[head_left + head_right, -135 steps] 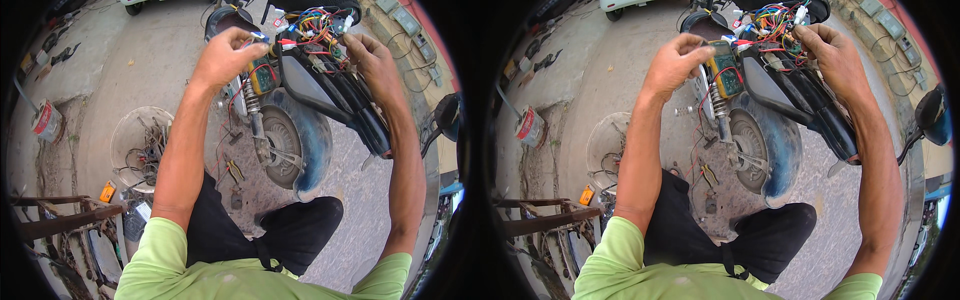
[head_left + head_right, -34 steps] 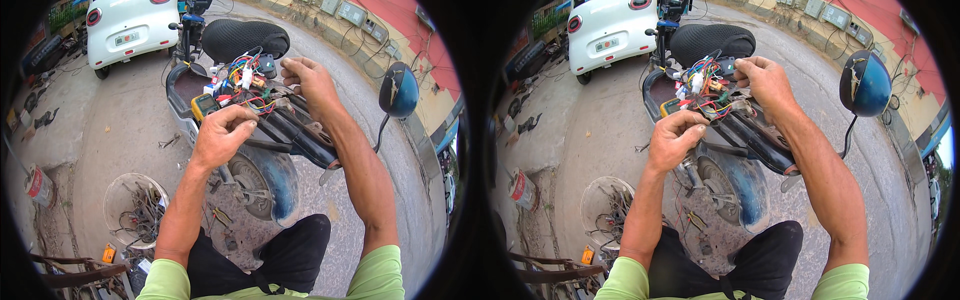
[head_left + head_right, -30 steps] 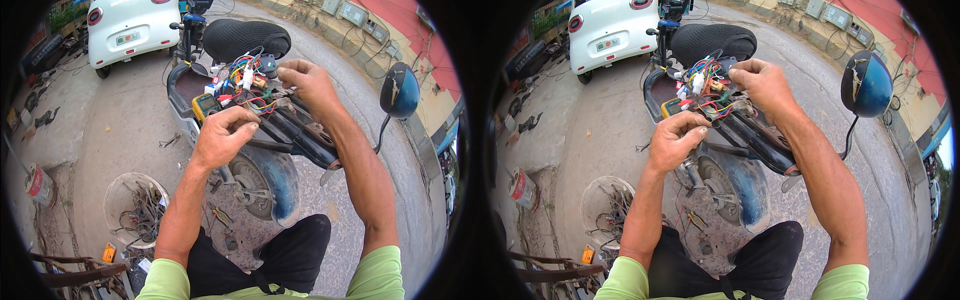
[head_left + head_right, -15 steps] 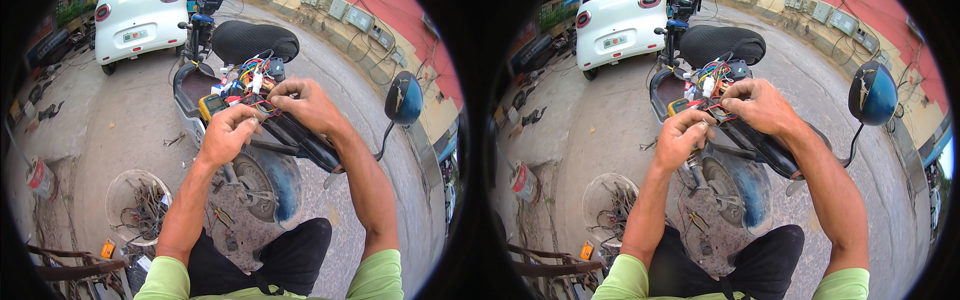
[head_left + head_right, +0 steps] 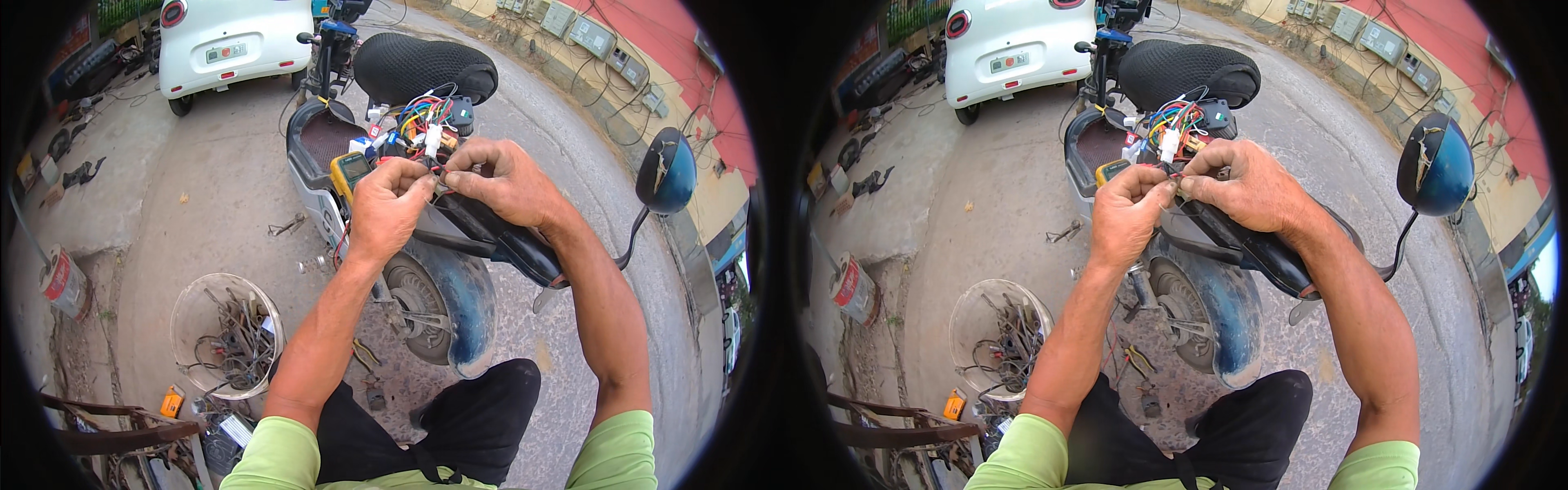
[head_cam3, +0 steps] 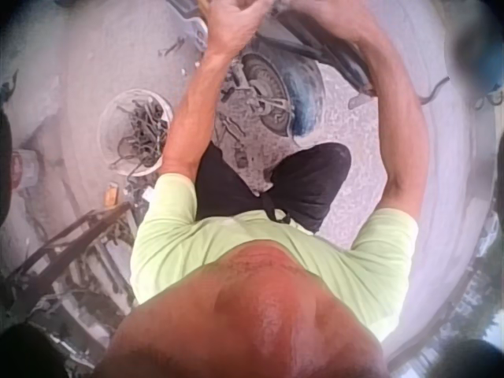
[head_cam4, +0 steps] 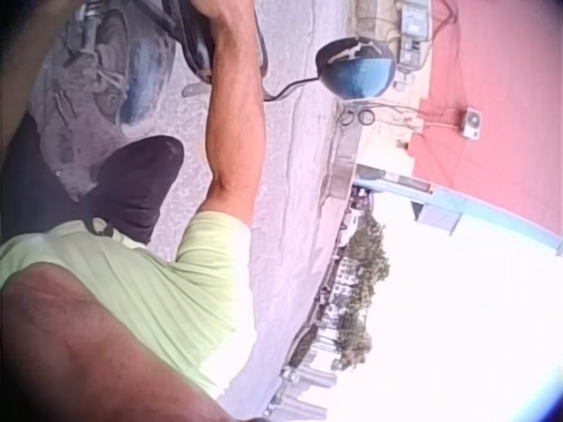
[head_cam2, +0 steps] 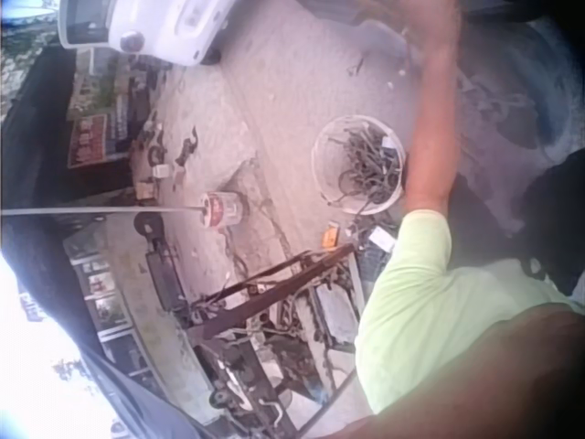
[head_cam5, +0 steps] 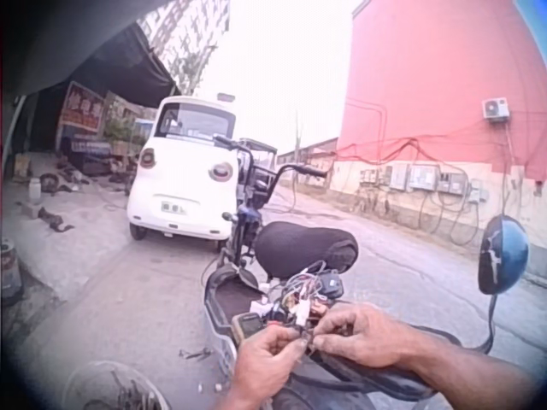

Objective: The person repairs an electric scooter by connecting and testing wires using a multimeter. They strip wire ends, twist them together, and wrap connections with electrical tape. The person then moves to the handlebar area to continue working on the wiring.

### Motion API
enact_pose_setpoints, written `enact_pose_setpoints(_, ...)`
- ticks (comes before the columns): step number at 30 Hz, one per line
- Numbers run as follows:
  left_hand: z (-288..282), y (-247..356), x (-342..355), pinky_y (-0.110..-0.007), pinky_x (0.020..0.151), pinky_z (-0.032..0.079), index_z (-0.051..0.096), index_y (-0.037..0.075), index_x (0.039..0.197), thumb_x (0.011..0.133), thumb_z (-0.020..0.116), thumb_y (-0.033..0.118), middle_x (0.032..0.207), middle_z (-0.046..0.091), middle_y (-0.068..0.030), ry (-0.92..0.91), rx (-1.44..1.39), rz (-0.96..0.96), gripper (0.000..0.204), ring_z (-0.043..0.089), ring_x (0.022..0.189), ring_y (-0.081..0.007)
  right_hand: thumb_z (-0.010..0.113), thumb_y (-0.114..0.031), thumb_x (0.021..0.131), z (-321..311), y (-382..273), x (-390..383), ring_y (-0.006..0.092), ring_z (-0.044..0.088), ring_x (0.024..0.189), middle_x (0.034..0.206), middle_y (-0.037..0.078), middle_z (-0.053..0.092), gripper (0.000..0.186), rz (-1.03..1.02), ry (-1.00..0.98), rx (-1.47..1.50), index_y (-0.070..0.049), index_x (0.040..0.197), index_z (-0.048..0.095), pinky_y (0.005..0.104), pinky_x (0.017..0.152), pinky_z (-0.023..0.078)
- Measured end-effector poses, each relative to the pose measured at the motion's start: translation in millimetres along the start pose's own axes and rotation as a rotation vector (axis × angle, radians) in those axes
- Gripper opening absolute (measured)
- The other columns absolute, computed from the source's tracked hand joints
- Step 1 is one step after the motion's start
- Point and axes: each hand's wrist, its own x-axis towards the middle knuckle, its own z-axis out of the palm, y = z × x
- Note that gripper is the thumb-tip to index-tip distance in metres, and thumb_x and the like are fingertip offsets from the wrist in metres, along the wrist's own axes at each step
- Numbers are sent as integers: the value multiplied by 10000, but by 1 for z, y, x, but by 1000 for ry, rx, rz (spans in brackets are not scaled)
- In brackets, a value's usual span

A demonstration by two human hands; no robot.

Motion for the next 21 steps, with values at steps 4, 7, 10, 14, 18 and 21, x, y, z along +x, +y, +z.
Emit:
enact_pose_setpoints(4, -1, 0, 1, -238, 652, 497, 704, -23, 954, 933, 695, 94, 790, 704, -32, -10, 19, -3, 120, 620, 707, -62, 723, -194, 924, 0, 1, 1, 103, 598, 822, 897, 35, 687, 220, -4, 87, 49, 13, 1000, 728, 286, 751, 492)
enact_pose_setpoints(7, -2, 3, 0, -240, 651, 497, 701, -29, 963, 938, 691, 104, 792, 707, -38, -24, 37, -22, 136, 626, 709, -66, 710, -229, 913, 0, 5, 3, 165, 654, 832, 897, 104, 731, 275, 13, 163, 14, 22, 1022, 745, 348, 776, 527)
enact_pose_setpoints(10, -1, 6, -2, -243, 647, 496, 700, -32, 971, 939, 692, 112, 795, 710, -43, -29, 9, -39, 147, 633, 712, -71, 702, -232, 929, -1, 1, 3, 140, 642, 809, 896, 89, 730, 278, 44, 191, 40, 25, 1028, 740, 330, 752, 522)
enact_pose_setpoints(14, -1, 3, -1, -233, 607, 477, 697, -25, 980, 940, 697, 135, 796, 710, -44, -40, -33, -50, 165, 626, 692, -65, 698, -238, 938, 0, -2, 2, 120, 613, 767, 855, 64, 708, 286, 53, 192, 76, 27, 1040, 732, 307, 715, 504)
enact_pose_setpoints(18, 0, 2, -1, -212, 546, 431, 689, -17, 992, 945, 697, 159, 784, 698, -36, -75, -86, -82, 182, 581, 635, -44, 689, -222, 937, -2, -6, 0, 113, 594, 753, 825, 52, 685, 274, 80, 192, 89, 29, 1045, 720, 299, 699, 492)
enact_pose_setpoints(21, 1, 0, 0, -207, 523, 409, 685, -14, 992, 954, 691, 160, 767, 686, -28, -62, -112, -42, 179, 542, 599, -35, 682, -193, 944, -2, -11, 0, 102, 580, 776, 849, 32, 664, 241, 83, 174, 87, 23, 1051, 704, 288, 717, 482)
